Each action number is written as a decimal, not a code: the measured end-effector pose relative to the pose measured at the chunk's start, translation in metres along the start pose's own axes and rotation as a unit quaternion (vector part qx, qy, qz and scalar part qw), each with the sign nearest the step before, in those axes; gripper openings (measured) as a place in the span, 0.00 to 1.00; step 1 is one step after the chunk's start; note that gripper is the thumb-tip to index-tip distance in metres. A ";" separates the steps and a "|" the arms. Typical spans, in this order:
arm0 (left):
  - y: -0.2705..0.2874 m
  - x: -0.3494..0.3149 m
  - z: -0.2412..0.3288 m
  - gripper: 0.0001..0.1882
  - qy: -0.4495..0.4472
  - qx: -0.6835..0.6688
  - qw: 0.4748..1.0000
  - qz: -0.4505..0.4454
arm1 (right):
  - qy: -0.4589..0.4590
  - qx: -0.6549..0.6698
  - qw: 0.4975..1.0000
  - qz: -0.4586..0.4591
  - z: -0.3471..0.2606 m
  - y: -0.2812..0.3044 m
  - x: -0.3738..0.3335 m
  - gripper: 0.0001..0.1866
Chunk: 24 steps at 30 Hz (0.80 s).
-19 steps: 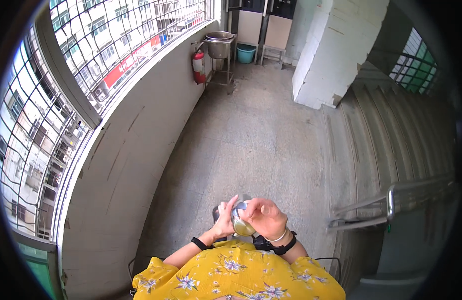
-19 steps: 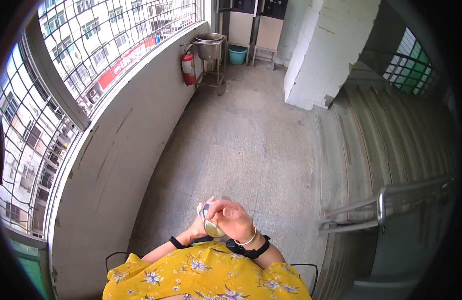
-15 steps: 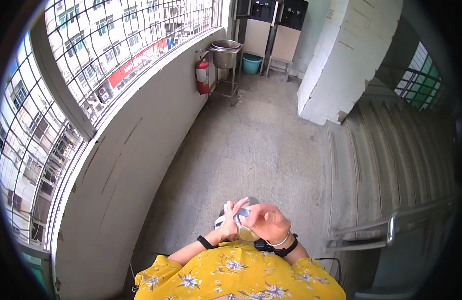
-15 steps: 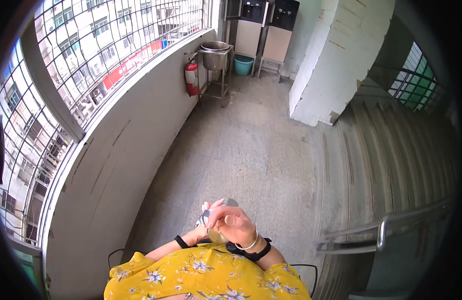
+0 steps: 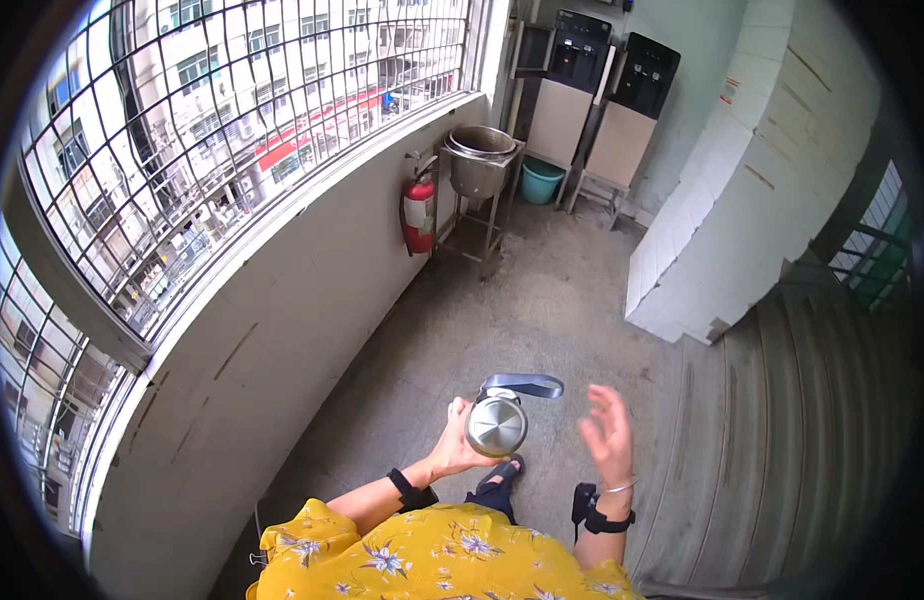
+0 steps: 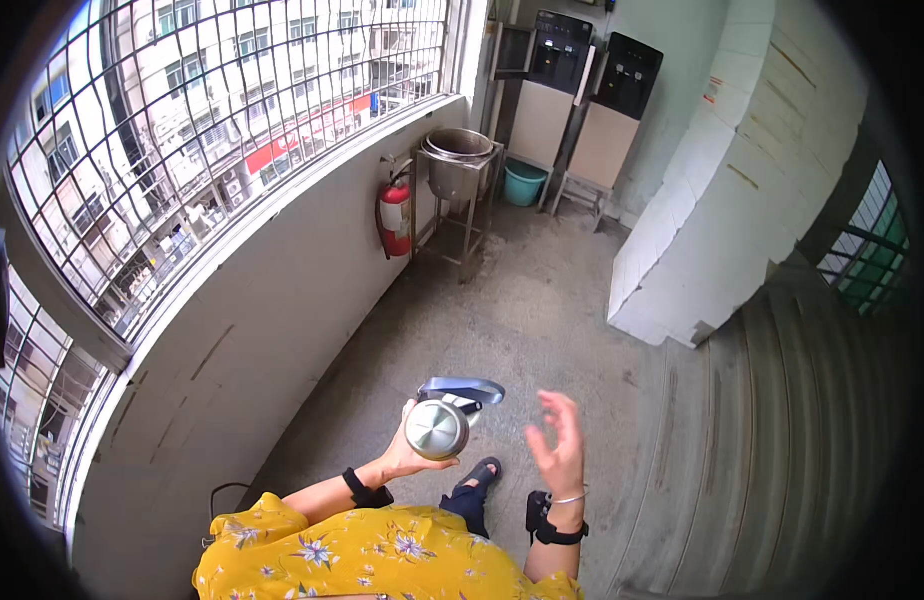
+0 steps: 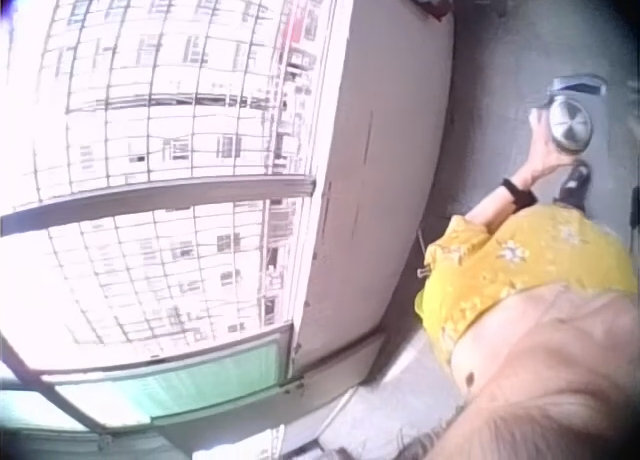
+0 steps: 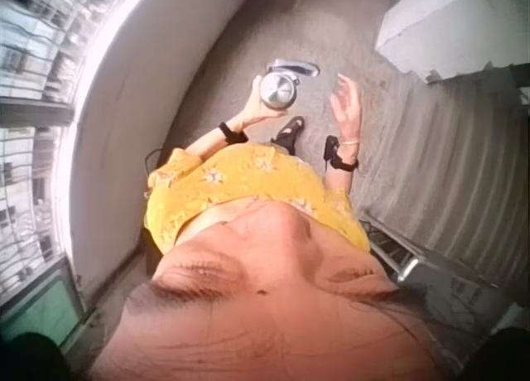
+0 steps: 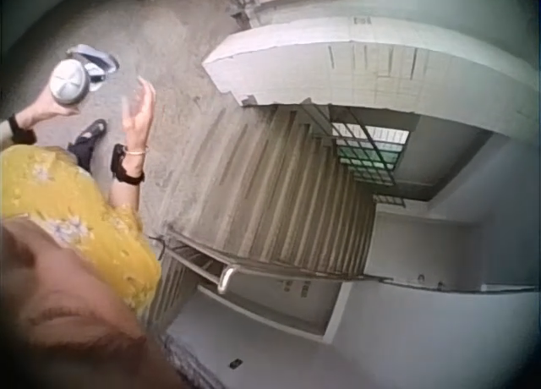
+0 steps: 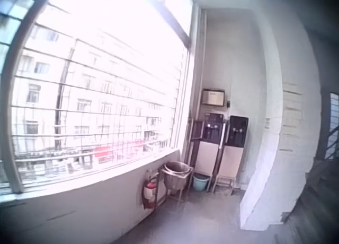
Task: Filling a water bottle from a public or workplace water dispenser.
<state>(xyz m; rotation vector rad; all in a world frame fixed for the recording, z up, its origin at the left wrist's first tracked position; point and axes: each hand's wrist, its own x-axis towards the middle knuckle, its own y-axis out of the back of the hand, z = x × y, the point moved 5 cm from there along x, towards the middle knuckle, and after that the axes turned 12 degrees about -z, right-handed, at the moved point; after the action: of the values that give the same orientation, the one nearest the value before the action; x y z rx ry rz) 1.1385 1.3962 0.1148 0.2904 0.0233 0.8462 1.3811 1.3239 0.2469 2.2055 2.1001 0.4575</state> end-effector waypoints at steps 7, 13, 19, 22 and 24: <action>0.007 0.149 -0.038 0.51 0.000 0.014 0.998 0.069 | 0.024 -0.005 0.969 -0.246 0.103 -0.034 0.143 0.58; 0.055 0.262 -0.050 0.56 -0.034 -0.006 0.991 0.132 | 0.038 -0.059 0.964 -0.255 0.130 0.004 0.291 0.59; 0.123 0.375 -0.094 0.59 0.062 0.111 0.988 0.092 | 0.034 -0.016 0.964 -0.264 0.169 0.021 0.459 0.49; 0.161 0.421 -0.140 0.53 0.106 -0.082 0.984 0.114 | 0.008 0.126 0.955 -0.269 0.184 0.026 0.564 0.44; 0.198 0.455 -0.162 0.42 0.121 -0.090 0.984 0.094 | 0.020 0.136 0.954 -0.266 0.201 0.027 0.644 0.44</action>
<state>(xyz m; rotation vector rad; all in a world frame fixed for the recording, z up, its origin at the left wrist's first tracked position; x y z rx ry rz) 1.2740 1.8965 0.0545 0.0175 0.1472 1.0602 1.4754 1.9881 0.1718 1.6226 2.7818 0.1775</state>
